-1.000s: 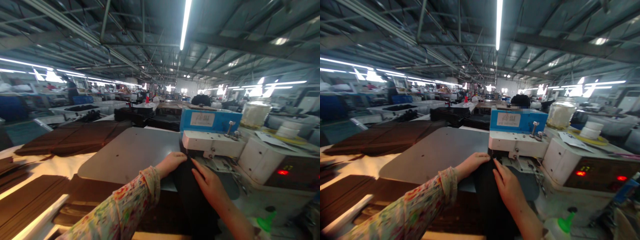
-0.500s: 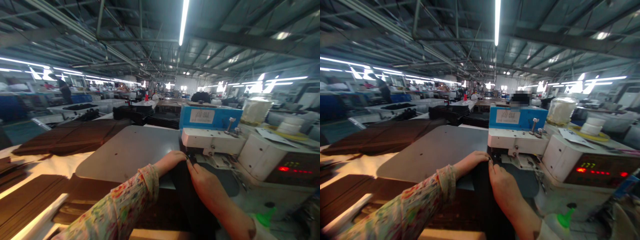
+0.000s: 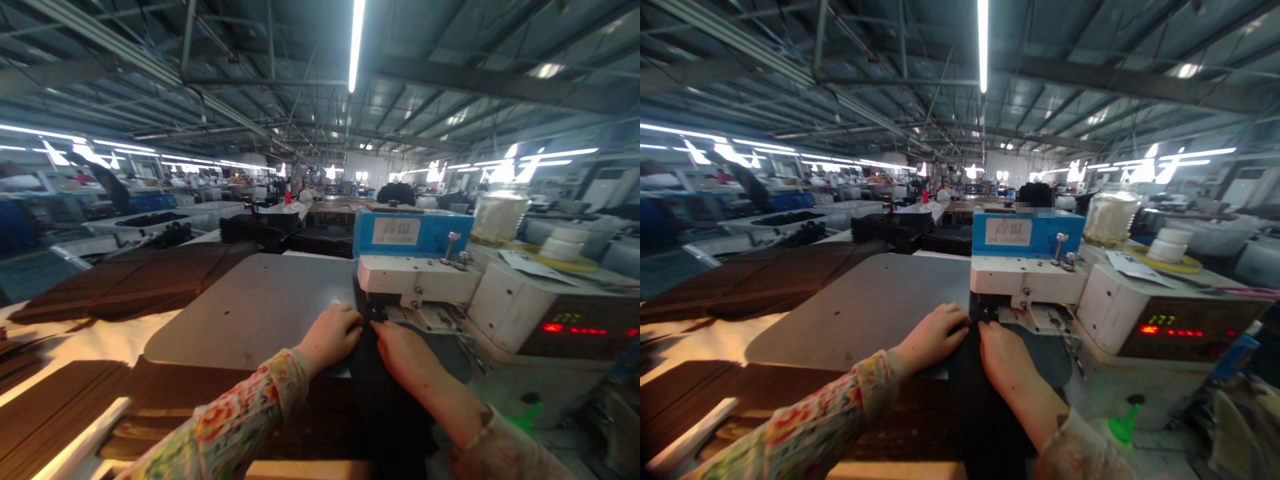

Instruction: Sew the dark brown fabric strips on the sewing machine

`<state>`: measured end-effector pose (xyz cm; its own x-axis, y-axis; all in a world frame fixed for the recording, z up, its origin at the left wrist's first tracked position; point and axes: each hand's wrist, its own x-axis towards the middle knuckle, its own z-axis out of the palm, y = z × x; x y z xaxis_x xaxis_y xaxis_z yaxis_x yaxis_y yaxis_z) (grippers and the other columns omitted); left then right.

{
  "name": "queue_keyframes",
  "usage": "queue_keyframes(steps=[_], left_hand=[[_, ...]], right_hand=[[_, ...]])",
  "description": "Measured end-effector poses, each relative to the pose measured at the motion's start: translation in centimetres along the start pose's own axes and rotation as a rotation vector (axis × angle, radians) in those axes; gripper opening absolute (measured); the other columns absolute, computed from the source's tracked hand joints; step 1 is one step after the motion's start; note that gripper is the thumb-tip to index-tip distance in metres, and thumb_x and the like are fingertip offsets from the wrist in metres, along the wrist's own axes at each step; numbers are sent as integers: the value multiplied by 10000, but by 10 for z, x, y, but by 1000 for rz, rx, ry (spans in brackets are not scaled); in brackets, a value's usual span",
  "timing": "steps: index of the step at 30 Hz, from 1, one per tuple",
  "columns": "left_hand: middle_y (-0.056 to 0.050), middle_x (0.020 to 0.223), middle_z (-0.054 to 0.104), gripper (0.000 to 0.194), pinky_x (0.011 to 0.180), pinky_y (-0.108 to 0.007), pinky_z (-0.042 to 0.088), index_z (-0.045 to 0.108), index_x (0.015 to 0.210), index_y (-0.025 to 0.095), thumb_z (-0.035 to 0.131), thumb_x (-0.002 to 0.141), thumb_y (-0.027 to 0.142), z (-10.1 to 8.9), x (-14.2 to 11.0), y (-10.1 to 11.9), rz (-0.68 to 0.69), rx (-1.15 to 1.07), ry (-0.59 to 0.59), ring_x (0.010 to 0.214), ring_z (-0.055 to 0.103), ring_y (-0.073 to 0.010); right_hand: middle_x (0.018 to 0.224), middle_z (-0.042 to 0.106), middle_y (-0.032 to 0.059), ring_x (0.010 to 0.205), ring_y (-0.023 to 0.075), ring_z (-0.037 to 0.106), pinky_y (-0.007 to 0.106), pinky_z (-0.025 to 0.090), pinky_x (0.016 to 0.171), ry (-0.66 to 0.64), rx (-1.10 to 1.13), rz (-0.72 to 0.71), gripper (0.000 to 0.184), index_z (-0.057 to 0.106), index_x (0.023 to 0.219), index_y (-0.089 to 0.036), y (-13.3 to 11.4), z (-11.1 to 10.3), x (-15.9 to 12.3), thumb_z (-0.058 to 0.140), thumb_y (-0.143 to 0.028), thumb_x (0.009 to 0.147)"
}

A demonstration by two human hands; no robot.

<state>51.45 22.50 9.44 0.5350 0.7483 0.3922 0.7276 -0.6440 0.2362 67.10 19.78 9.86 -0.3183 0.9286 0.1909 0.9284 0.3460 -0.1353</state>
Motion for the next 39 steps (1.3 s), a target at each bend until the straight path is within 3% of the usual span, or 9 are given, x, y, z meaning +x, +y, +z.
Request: queue_keyframes(steps=[4, 14, 23, 39], left_hand=[[-45, 915, 551, 220, 742, -321, 411, 584, 960, 214, 429, 831, 303, 2, -1, 2, 6, 115, -10, 863, 492, -199], [-56, 986, 536, 327, 737, -357, 407, 545, 1059, 223, 406, 833, 414, 6, 2, 2, -20, 148, -20, 920, 473, -228], [-63, 1050, 541, 371, 773, -367, 407, 535, 1102, 221, 406, 829, 437, 8, 0, 3, 19, 131, -13, 958, 475, -233], [-63, 1079, 542, 371, 828, -358, 409, 551, 1100, 217, 404, 837, 433, 8, 1, 2, 50, 108, -13, 976, 481, -224]], right_hand=[[1001, 643, 110, 942, 188, 588, 278, 418, 811, 35, 49, 32, 344, 592, 1045, -156, 10, 7, 12, 346, -116, 809], [951, 670, 99, 893, 195, 614, 286, 435, 781, -47, 26, 42, 316, 654, 909, -174, 19, 2, 40, 373, -119, 775], [1027, 633, 121, 961, 186, 578, 277, 413, 837, 105, 15, 79, 328, 599, 1044, -128, 16, 11, 27, 351, -164, 833], [991, 652, 100, 939, 186, 588, 265, 423, 817, 135, 78, 100, 301, 617, 1012, -137, 19, 12, 31, 400, -196, 813]])
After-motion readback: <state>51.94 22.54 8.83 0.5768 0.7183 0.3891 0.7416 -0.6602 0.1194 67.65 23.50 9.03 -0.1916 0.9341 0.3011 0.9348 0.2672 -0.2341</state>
